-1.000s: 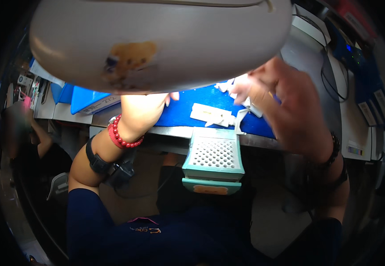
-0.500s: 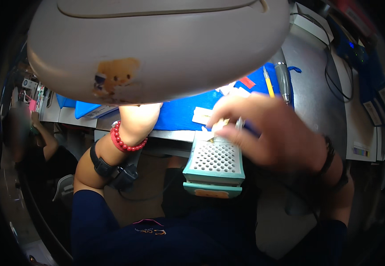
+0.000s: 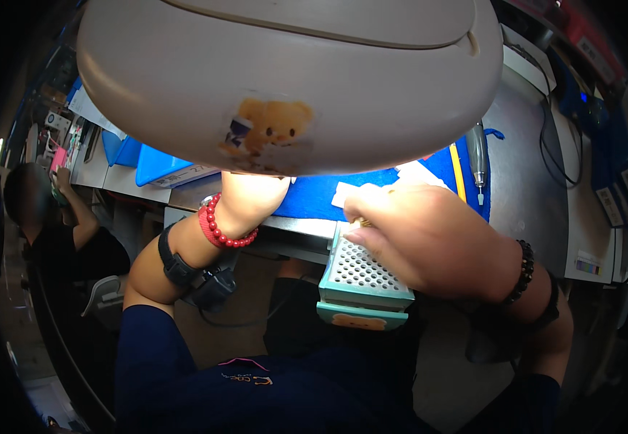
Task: Assembling and refining dental molds at a laboratory workbench using a magnifying lamp.
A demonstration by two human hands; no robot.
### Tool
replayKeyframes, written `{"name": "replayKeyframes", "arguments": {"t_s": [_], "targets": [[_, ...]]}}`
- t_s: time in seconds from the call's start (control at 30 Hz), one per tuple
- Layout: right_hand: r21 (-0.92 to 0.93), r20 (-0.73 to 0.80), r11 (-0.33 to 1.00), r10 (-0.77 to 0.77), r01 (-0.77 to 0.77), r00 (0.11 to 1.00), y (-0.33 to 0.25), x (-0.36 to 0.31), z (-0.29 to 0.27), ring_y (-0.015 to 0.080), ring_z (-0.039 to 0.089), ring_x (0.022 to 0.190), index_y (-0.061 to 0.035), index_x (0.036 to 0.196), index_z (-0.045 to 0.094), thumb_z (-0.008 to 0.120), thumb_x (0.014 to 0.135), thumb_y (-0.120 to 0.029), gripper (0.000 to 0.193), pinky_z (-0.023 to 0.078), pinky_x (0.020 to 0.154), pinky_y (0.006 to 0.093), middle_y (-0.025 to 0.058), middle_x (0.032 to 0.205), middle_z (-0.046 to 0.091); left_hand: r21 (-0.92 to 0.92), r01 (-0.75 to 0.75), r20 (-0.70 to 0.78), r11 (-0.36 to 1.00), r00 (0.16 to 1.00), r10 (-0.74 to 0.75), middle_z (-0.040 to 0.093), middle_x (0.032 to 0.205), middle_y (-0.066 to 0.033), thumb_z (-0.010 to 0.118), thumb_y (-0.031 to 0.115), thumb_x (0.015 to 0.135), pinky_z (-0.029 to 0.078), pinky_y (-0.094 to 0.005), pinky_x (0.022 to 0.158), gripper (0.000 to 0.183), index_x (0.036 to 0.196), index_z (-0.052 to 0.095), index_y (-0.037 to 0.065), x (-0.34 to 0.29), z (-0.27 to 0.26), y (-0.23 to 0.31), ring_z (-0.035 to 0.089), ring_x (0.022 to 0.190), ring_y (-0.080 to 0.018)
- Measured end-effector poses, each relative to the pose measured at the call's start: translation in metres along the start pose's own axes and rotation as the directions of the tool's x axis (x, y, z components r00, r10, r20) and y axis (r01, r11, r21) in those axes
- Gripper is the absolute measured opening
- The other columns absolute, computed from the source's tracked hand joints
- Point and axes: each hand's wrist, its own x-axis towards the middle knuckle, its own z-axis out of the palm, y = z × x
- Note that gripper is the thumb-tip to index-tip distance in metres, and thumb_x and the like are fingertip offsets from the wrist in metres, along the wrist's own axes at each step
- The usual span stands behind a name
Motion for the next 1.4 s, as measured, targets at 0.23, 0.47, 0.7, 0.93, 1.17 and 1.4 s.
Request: {"name": "replayKeyframes", "arguments": {"t_s": [0.23, 0.47, 0.7, 0.93, 1.17, 1.4], "targets": [[0.026, -0.470, 0.999, 0.050, -0.042, 0.881, 0.010, -0.013, -0.010, 0.0299, 0.067, 0.083, -0.0018, 0.106, 0.057, 0.059, 0.090, -0.014, 0.020, 0.052, 0.074, 0.0362, 0.0146, 0.090, 0.069, 0.051, 0.024, 0.035, 0.998, 0.999, -0.026, 0.064, 0.068, -0.0106, 0.053, -0.008, 0.080, 0.048, -0.0257, 0.052, 0.010, 0.074, 0.060, -0.006, 0.000, 0.000, 0.005, 0.061, 0.056, -0.0148], [0.057, -0.028, 0.998, -0.005, 0.006, 1.000, 0.005, 0.000, 0.004, 0.0288, 0.066, 0.078, -0.0011, 0.093, 0.064, 0.058, 0.085, -0.008, 0.013, 0.050, 0.075, 0.0341, 0.0148, 0.085, 0.066, 0.219, -0.222, 0.082, 0.950, 0.975, 0.209, 0.063, 0.065, -0.0093, 0.053, -0.007, 0.080, 0.048, -0.0258, 0.052, 0.009, 0.075, 0.060, -0.006, 0.001, -0.007, -0.008, 0.061, 0.056, -0.0153], [-0.010, -0.237, 0.999, 0.047, -0.050, 0.970, 0.017, -0.009, 0.009, 0.0287, 0.061, 0.080, -0.0030, 0.092, 0.060, 0.065, 0.085, -0.013, 0.013, 0.047, 0.074, 0.0377, 0.0113, 0.081, 0.063, 0.148, 0.060, 0.085, 0.987, 0.994, -0.073, 0.064, 0.066, -0.0100, 0.057, -0.006, 0.082, 0.049, -0.0257, 0.053, 0.006, 0.078, 0.061, -0.007, 0.000, 0.000, 0.006, 0.063, 0.057, -0.0149], [0.074, -0.607, 0.997, 0.056, -0.014, 0.793, 0.030, -0.013, 0.012, 0.0180, 0.064, 0.073, -0.0014, 0.094, 0.062, 0.076, 0.076, -0.004, 0.023, 0.049, 0.065, 0.0291, 0.0110, 0.084, 0.067, -0.156, 0.333, 0.217, 0.930, 0.930, -0.297, 0.064, 0.064, -0.0085, 0.067, -0.005, 0.078, 0.049, -0.0244, 0.051, 0.004, 0.077, 0.062, -0.006, 0.000, 0.009, 0.020, 0.062, 0.054, -0.0132], [0.272, -0.612, 0.959, 0.106, 0.083, 0.783, 0.030, -0.014, 0.017, 0.0129, 0.065, 0.073, -0.0024, 0.091, 0.066, 0.078, 0.073, -0.005, 0.021, 0.050, 0.065, 0.0243, 0.0096, 0.084, 0.070, -0.110, 0.624, 0.290, 0.774, 0.765, -0.575, 0.063, 0.064, -0.0025, 0.079, 0.002, 0.072, 0.040, -0.0198, 0.047, 0.016, 0.083, 0.069, -0.004, -0.008, 0.018, 0.026, 0.051, 0.051, -0.0022], [0.337, -0.572, 0.940, 0.162, 0.050, 0.804, 0.025, -0.012, 0.021, 0.0116, 0.065, 0.072, -0.0038, 0.086, 0.069, 0.079, 0.072, -0.006, 0.017, 0.050, 0.065, 0.0237, 0.0070, 0.083, 0.072, -0.042, 0.292, 0.202, 0.955, 0.939, -0.278, 0.064, 0.063, -0.0038, 0.079, 0.004, 0.073, 0.038, -0.0196, 0.046, 0.017, 0.084, 0.071, -0.004, -0.014, 0.021, 0.019, 0.051, 0.051, -0.0036]]}}
